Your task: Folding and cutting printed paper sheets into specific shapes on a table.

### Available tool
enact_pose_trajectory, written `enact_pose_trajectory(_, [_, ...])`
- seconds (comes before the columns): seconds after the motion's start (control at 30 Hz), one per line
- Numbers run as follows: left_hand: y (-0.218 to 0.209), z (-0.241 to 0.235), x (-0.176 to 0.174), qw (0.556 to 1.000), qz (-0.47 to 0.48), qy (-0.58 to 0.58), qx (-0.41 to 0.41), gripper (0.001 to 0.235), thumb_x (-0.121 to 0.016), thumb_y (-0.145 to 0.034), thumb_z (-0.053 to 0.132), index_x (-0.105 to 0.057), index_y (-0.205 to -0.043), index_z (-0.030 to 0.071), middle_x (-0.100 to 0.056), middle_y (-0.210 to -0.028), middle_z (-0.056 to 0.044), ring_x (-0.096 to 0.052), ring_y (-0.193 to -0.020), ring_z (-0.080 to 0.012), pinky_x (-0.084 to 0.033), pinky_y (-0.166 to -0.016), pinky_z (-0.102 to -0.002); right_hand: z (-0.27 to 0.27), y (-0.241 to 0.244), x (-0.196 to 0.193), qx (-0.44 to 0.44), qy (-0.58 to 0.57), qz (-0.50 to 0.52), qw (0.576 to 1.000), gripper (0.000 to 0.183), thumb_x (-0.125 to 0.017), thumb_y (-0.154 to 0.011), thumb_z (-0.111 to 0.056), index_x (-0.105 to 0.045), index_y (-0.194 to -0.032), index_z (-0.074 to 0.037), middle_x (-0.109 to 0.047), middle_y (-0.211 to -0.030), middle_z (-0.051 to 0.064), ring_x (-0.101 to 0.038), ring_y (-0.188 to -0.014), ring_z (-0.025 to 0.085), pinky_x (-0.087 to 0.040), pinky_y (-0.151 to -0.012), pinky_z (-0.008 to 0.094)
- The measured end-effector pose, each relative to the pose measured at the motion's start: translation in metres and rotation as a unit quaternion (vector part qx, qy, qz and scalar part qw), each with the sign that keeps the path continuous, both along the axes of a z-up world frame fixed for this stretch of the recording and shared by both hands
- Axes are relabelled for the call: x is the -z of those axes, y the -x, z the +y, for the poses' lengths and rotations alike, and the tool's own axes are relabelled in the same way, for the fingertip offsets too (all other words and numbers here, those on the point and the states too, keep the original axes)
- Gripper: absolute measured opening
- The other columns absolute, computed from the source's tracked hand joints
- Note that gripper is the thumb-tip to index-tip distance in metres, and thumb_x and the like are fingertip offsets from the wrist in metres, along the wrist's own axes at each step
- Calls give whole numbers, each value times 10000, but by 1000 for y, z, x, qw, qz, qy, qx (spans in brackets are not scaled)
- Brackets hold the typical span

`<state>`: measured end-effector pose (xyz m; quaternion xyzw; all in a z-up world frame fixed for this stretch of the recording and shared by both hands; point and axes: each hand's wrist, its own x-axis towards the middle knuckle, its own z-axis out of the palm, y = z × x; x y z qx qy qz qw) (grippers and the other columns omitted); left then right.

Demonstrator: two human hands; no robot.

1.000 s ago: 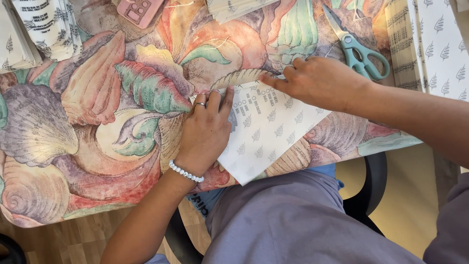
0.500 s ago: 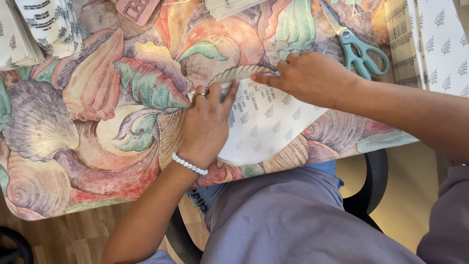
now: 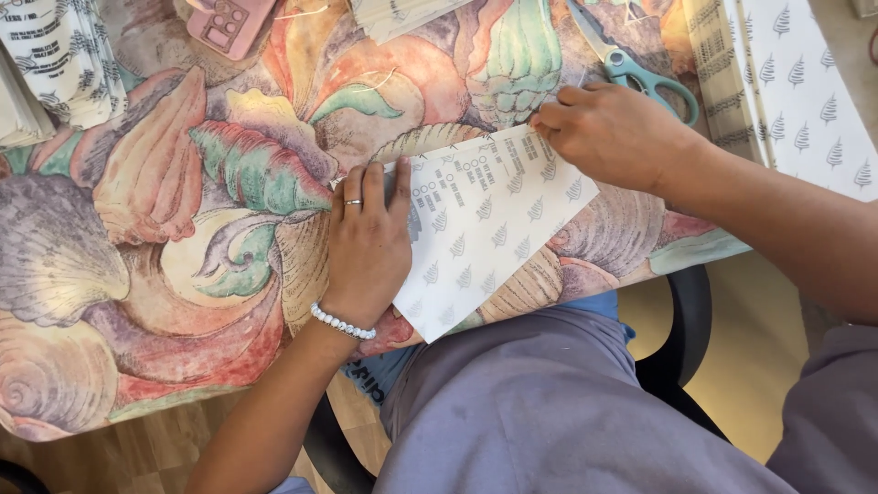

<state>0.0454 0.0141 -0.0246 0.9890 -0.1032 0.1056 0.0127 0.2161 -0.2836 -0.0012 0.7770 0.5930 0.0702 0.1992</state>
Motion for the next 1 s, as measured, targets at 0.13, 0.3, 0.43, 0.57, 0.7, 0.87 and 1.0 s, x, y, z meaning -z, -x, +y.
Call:
enact_pose_trajectory(0.13, [0, -3, 0, 999, -11, 34, 0, 516, -461, -967, 22, -524, -1479, 25, -506, -1425, -184, -423, -1371, -417, -393, -1160, -549, 0, 8, -9, 40, 34, -1, 999, 330, -614, -950, -125, -665, -1276, -129, -682, -1141, -31, -667, -927, 150, -611, -753, 267])
enact_pose_trajectory(0.3, [-5, 2, 12, 998, -38, 13, 53, 494, -421, -986, 73, -498, -1458, -51, -541, -1247, -225, -500, -1248, -383, -398, -1099, -516, 54, 43, -5, 47, -121, 62, 990, 192, -570, -1043, -158, -755, -1054, -106, -679, -1022, 15, -687, -969, 141, -555, -855, 185])
enact_pose_trajectory(0.43, [-5, 8, 12, 996, -65, 19, 56, 486, -402, -988, 65, -505, -1449, -51, -558, -1149, -185, -532, -1190, -352, -413, -1075, -503, 83, 47, 22, 4, -233, 76, 970, 197, -562, -1051, -154, -694, -1086, -12, -580, -1043, 62, -652, -1020, 231, -570, -853, 329])
enact_pose_trajectory(0.57, [2, 24, -1, 997, -6, 60, 53, 498, -511, -937, 76, -555, -1419, -41, -562, -1101, -158, -568, -1095, -324, -502, -935, -441, 50, 37, 36, 38, -257, 43, 965, 191, -563, -1040, -89, -742, -977, -61, -611, -969, 20, -684, -956, 175, -563, -816, 242])
enact_pose_trajectory(0.7, [5, 27, -12, 999, -1, 39, 33, 513, -562, -911, 97, -579, -1415, 1, -564, -1047, -135, -594, -1024, -292, -577, -763, -327, 20, 32, 37, 62, -307, 17, 949, 250, -592, -1073, -100, -733, -872, -53, -621, -955, 30, -707, -906, 202, -571, -777, 264])
enact_pose_trajectory(0.87, [0, 23, -8, 998, -46, -21, 37, 533, -568, -884, 125, -584, -1415, 75, -546, -980, -98, -610, -989, -299, -614, -668, -339, 70, 56, 54, 92, -317, 3, 944, 222, -557, -1005, -103, -727, -863, -92, -612, -932, 5, -691, -921, 171, -551, -751, 241])
enact_pose_trajectory(1.0, [1, 20, -2, 997, -63, -27, 31, 507, -524, -915, 137, -594, -1417, 112, -551, -966, -97, -604, -987, -321, -608, -696, -374, 143, 89, 17, 69, -337, 38, 938, 220, -562, -992, -66, -764, -904, -64, -652, -922, 48, -665, -922, 177, -547, -826, 230])
